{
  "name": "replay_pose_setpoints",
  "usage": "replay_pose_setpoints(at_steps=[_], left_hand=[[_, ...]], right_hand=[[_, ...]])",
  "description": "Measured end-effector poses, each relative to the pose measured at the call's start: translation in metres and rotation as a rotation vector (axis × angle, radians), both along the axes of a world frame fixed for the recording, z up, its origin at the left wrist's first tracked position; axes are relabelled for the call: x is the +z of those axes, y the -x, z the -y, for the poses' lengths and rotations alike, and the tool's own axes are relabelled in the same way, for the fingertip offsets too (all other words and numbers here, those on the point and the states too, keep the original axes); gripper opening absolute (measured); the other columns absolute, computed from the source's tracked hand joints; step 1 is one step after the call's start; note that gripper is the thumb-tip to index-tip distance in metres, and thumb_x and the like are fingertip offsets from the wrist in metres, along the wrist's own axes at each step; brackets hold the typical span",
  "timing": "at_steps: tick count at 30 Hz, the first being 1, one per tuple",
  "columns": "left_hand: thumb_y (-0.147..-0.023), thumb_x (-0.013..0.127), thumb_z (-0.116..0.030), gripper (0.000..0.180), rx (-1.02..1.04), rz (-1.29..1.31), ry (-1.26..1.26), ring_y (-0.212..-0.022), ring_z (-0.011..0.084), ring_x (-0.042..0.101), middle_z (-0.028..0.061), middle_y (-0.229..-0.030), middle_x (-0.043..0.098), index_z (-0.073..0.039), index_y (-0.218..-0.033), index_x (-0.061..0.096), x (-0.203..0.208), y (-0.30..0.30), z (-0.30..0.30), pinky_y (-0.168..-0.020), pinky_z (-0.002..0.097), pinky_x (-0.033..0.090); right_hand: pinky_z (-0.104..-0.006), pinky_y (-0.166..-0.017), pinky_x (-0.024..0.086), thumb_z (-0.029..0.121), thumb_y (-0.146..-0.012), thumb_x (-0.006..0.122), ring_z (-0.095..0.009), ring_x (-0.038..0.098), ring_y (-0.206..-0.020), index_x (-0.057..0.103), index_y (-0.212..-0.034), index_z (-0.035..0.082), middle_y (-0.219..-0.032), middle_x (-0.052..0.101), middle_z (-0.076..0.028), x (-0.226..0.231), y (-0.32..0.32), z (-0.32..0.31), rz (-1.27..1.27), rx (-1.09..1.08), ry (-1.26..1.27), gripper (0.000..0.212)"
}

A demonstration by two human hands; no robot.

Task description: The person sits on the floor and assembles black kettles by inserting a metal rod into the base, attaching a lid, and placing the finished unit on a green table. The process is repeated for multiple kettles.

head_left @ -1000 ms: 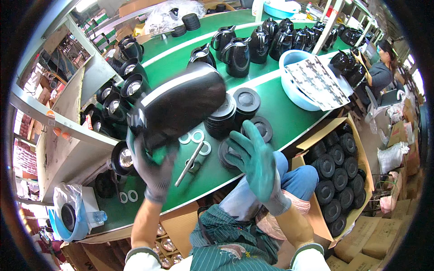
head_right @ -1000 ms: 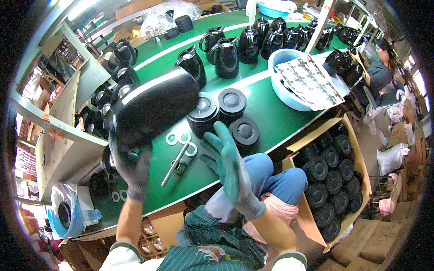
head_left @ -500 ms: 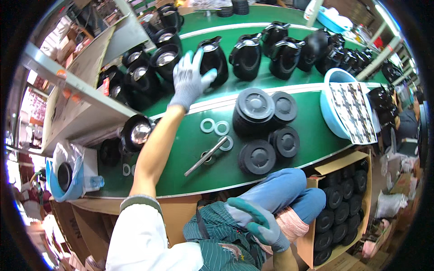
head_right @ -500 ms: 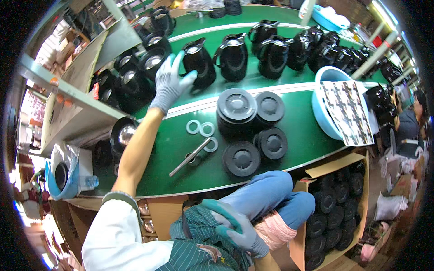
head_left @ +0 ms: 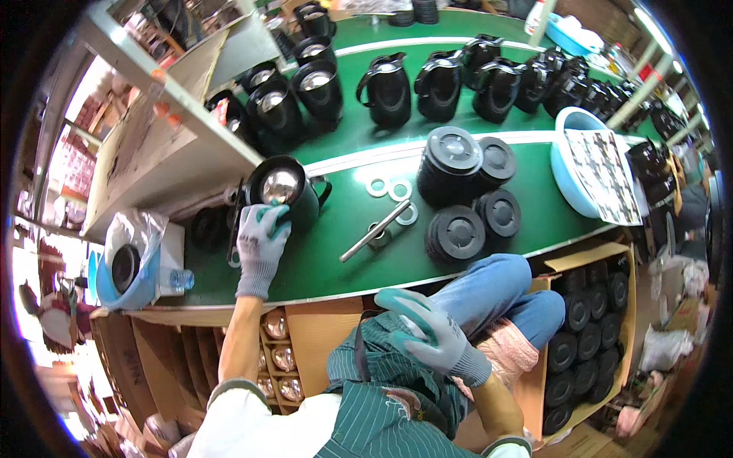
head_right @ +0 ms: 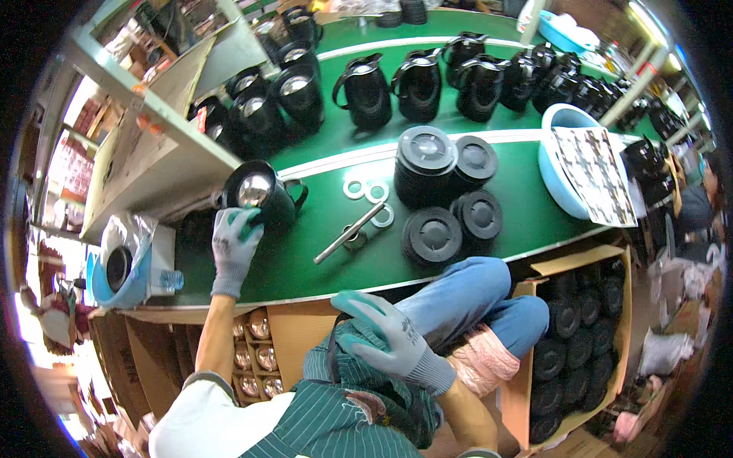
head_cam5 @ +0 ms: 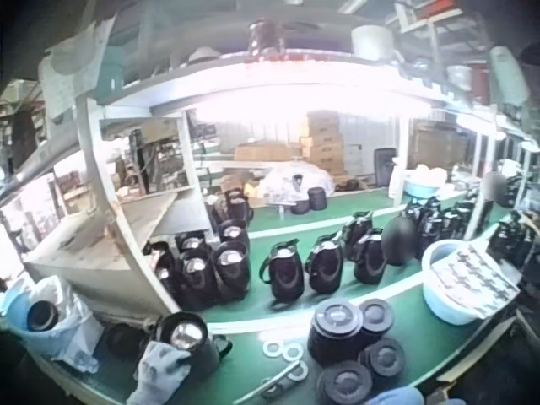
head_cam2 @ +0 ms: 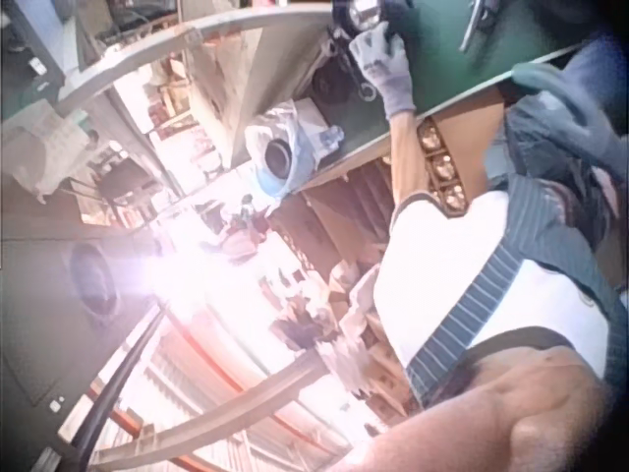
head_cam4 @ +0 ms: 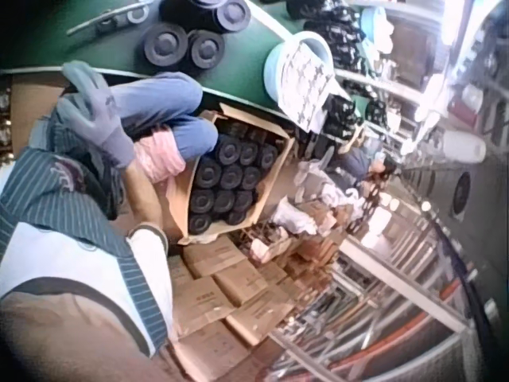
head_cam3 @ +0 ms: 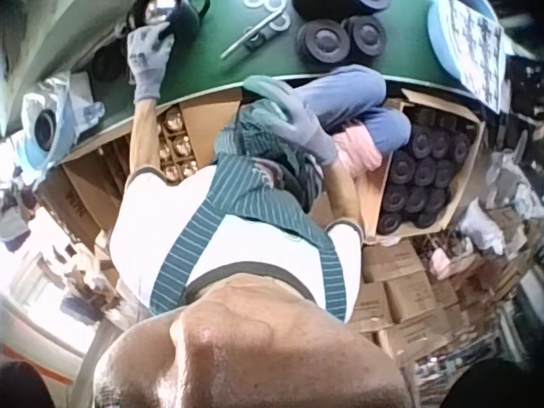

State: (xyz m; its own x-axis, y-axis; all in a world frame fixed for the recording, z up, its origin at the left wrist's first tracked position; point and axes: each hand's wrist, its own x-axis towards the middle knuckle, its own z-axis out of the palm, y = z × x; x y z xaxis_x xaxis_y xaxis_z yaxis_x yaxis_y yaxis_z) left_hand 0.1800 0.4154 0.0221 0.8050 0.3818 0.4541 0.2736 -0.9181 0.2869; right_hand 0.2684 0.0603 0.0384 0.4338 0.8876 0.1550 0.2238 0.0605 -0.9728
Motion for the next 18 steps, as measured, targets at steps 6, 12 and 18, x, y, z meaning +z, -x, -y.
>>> replay_pose_setpoints(at_steps=[6, 12, 18], left_hand=[[-0.069, 0.084, -0.009, 0.041, -0.467, -0.117, -0.086, -0.1, 0.0295, 0.065, 0.0072, -0.099, 0.067, -0.016, -0.109, 0.076, 0.094, 0.008, 0.06, -0.085, 0.0418, 0.058], [-0.067, 0.091, -0.018, 0.047, -0.847, -0.082, 0.017, -0.106, 0.0303, 0.068, 0.0055, -0.108, 0.07, -0.016, -0.111, 0.077, 0.119, -0.012, 0.126, -0.089, 0.042, 0.058], [-0.092, 0.075, -0.022, 0.049, -0.286, 0.156, 1.135, -0.116, 0.0251, 0.066, 0.0158, -0.129, 0.068, 0.003, -0.133, 0.064, 0.04, -0.019, 0.103, -0.097, 0.0371, 0.055]], right_hand=[[-0.057, -0.115, 0.039, 0.032, -0.08, 0.083, -0.042, 0.044, -0.142, 0.052, -0.148, 0.014, -0.154, 0.045, -0.022, 0.043, -0.027, -0.037, 0.82, -0.321, 0.018, 0.076], [-0.0543, -0.106, 0.048, 0.023, -0.077, 0.081, -0.04, 0.046, -0.143, 0.06, -0.113, 0.008, -0.151, 0.05, -0.018, 0.047, -0.019, 0.013, 0.879, -0.362, 0.119, 0.045], [-0.0435, -0.109, 0.051, 0.012, -0.066, 0.097, -0.04, 0.058, -0.137, 0.067, -0.097, 0.004, -0.149, 0.056, -0.027, 0.009, 0.018, 0.1, 0.168, -0.762, -0.136, 0.044]])
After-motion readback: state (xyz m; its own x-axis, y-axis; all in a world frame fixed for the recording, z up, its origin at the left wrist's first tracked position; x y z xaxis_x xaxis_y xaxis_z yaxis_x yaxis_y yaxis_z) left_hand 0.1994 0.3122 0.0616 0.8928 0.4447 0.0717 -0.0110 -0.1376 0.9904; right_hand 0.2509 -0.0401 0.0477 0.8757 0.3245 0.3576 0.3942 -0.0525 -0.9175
